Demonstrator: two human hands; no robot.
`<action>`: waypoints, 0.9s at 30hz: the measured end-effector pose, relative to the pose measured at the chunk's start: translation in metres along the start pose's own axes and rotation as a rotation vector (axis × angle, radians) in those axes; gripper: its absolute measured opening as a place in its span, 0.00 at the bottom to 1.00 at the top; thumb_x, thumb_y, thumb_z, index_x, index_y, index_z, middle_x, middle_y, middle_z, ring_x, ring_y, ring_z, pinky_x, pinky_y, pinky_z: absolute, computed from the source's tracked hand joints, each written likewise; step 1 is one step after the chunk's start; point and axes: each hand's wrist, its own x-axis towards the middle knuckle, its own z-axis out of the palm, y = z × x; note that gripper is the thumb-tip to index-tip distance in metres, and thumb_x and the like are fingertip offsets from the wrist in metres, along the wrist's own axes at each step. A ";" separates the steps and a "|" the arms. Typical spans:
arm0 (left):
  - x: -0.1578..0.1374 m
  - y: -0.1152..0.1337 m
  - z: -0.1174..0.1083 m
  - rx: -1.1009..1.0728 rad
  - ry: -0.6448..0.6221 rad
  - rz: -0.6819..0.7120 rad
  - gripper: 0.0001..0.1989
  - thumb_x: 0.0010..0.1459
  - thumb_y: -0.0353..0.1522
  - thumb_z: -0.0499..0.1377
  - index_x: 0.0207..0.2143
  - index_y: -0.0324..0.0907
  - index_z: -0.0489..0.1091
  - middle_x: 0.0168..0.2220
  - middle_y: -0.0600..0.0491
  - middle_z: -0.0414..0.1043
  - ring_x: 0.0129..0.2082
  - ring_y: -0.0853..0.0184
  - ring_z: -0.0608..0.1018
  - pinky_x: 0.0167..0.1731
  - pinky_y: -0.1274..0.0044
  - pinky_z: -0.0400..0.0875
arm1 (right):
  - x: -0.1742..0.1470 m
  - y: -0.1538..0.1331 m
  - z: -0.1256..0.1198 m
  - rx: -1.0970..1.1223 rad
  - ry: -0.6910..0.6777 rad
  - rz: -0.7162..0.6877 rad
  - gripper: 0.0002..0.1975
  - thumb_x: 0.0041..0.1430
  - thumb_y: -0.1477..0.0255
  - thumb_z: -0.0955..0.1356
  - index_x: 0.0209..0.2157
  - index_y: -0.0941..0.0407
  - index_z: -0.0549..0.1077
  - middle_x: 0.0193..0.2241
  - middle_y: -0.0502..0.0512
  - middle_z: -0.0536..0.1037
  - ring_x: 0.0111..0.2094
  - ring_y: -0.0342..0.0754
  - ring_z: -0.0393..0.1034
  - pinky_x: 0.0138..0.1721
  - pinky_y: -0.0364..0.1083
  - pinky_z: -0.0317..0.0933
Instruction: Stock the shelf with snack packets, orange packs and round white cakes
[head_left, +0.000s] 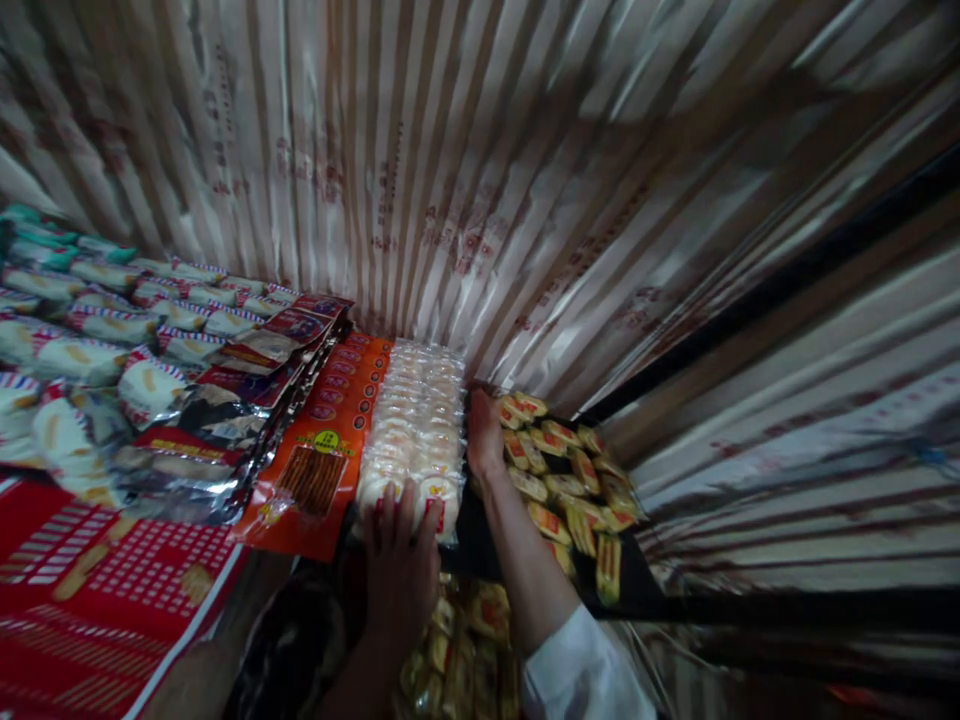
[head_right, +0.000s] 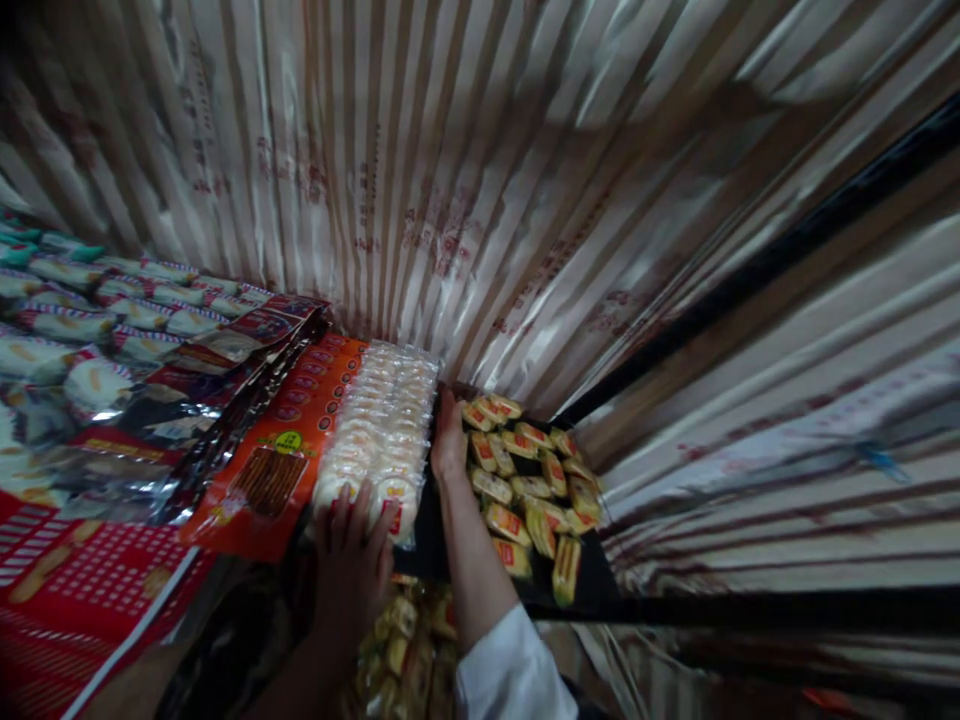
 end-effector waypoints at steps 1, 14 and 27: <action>0.000 0.000 0.000 0.008 -0.004 0.005 0.23 0.55 0.38 0.59 0.54 0.53 0.66 0.60 0.47 0.60 0.62 0.49 0.56 0.59 0.52 0.47 | -0.010 -0.001 -0.004 0.013 0.015 0.012 0.30 0.59 0.49 0.55 0.52 0.52 0.69 0.57 0.56 0.67 0.62 0.49 0.53 0.59 0.55 0.51; -0.004 -0.007 0.000 0.068 -0.030 0.087 0.22 0.58 0.34 0.55 0.55 0.50 0.65 0.62 0.46 0.57 0.63 0.48 0.54 0.58 0.51 0.47 | -0.098 0.003 -0.008 0.025 -0.055 0.147 0.36 0.57 0.47 0.58 0.62 0.52 0.56 0.63 0.52 0.54 0.64 0.47 0.48 0.63 0.51 0.43; -0.005 -0.004 0.002 0.087 -0.005 0.087 0.23 0.57 0.29 0.53 0.55 0.48 0.66 0.64 0.44 0.50 0.64 0.49 0.52 0.58 0.50 0.47 | -0.101 -0.011 -0.031 -0.050 -0.031 0.042 0.36 0.56 0.47 0.59 0.61 0.52 0.58 0.63 0.55 0.55 0.63 0.47 0.50 0.61 0.51 0.48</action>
